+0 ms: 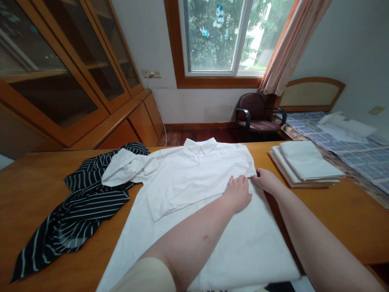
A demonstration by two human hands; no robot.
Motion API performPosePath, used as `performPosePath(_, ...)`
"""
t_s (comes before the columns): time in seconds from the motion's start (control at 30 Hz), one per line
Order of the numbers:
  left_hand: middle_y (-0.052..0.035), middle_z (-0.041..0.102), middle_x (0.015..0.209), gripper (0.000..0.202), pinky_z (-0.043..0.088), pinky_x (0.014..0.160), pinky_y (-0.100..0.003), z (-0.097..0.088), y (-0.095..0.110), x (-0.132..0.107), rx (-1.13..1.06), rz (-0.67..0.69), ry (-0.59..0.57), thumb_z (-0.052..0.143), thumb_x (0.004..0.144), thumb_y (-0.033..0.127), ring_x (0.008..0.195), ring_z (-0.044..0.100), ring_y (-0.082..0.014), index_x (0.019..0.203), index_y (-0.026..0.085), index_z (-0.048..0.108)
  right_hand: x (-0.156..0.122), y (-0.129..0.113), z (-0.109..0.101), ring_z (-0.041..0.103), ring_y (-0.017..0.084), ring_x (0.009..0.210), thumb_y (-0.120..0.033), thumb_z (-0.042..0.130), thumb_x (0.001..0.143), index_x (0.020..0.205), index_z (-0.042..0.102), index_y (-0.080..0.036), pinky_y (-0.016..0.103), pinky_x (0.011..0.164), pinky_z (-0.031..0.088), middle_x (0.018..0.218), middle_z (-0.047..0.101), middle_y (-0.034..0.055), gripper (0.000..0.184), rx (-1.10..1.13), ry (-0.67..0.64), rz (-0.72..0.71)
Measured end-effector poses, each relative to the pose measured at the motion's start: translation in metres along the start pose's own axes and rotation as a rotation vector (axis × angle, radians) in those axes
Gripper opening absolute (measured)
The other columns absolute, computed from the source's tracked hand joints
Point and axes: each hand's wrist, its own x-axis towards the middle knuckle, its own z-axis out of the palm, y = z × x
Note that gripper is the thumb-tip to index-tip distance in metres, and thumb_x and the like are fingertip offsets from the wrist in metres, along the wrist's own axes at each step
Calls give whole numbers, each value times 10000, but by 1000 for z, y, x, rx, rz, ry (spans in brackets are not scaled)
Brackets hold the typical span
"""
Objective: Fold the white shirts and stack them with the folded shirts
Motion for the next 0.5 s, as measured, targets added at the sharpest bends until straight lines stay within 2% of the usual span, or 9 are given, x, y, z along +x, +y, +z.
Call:
performPosePath(0.1,-178,395,1374,614,206,1105,-403,-2,0,0,11,-15,-11,409,869,409,1269,375,-251,1368,66,309,-4,7,4,552,183,646,-273,585,711,723,554,-195,259,554,336,721,636,73,85,-41,58,4)
performPosePath(0.23,-182,411,1345,574,207,1098,-424,-4,1,-1,40,-3,-30,411,874,394,1218,423,-257,1348,77,345,-6,26,-2,527,150,626,-289,600,700,763,521,-218,240,572,376,689,605,2,124,206,-8,-110)
performPosePath(0.33,-160,474,1265,488,228,1080,-461,-5,2,-1,59,22,-34,416,877,374,1120,486,-247,1286,108,427,-9,30,-9,531,150,622,-340,619,688,775,560,-212,245,576,399,677,606,-4,165,366,-96,-130)
performPosePath(0.5,-147,493,1251,448,230,1064,-518,-3,5,-1,57,26,-5,416,881,360,1104,479,-249,1267,135,453,-12,21,-13,546,173,622,-483,605,713,833,652,-180,264,569,412,655,622,24,330,473,-104,-70)
